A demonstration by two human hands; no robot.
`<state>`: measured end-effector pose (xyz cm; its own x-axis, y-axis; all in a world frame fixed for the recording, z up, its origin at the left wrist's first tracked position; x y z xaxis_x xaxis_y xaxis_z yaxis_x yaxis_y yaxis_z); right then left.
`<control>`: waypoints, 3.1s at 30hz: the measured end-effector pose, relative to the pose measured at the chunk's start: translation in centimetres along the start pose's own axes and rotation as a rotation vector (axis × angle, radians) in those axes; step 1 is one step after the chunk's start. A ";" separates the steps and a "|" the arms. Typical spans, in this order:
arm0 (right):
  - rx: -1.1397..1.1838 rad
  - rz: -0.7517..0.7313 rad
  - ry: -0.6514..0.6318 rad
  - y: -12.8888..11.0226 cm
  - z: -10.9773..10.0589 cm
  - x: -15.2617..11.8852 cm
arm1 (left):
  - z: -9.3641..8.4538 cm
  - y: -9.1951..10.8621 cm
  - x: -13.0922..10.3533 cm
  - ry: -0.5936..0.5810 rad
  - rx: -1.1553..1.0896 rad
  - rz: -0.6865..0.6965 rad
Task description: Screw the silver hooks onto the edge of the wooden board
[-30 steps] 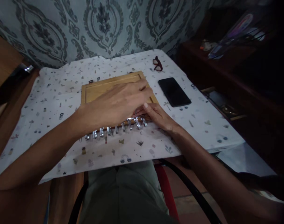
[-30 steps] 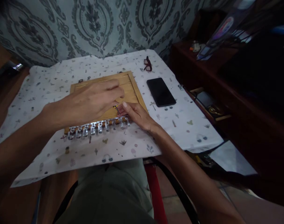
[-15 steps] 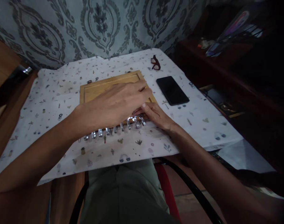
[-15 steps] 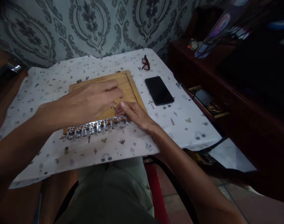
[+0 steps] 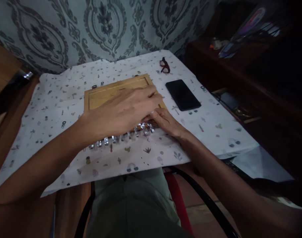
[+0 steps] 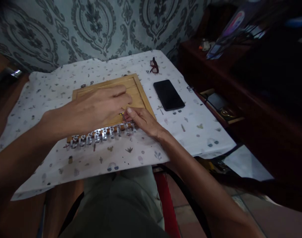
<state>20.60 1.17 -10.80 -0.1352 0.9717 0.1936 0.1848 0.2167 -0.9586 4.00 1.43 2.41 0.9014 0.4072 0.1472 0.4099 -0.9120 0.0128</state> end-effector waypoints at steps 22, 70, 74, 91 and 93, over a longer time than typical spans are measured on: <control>0.060 0.036 -0.015 0.2 0.3 -0.2 | 0.2 -0.3 0.2 0.066 0.154 -0.034; 0.087 0.048 -0.009 0.1 0.2 -0.2 | -0.1 0.2 0.2 0.032 0.062 -0.026; 0.094 0.058 -0.002 0.1 0.2 -0.2 | -0.1 0.1 0.1 0.054 0.029 -0.013; 0.041 0.007 -0.041 0.0 0.0 0.0 | -0.1 0.6 0.6 -0.027 -0.017 -0.079; 0.029 0.004 -0.038 0.1 0.0 0.0 | 0.0 0.7 0.6 -0.036 0.012 -0.058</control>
<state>20.63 1.23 -10.84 -0.1710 0.9683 0.1820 0.1577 0.2092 -0.9651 4.85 1.01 2.54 0.8801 0.4615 0.1113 0.4635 -0.8861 0.0087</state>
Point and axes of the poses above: each hand's wrist, its own x-axis towards the middle knuckle, its own z-axis out of the palm, y = z × x, the point moved 2 cm from there along x, towards the middle knuckle, and after that the axes turned 11 degrees about y, right-handed, at the moved point
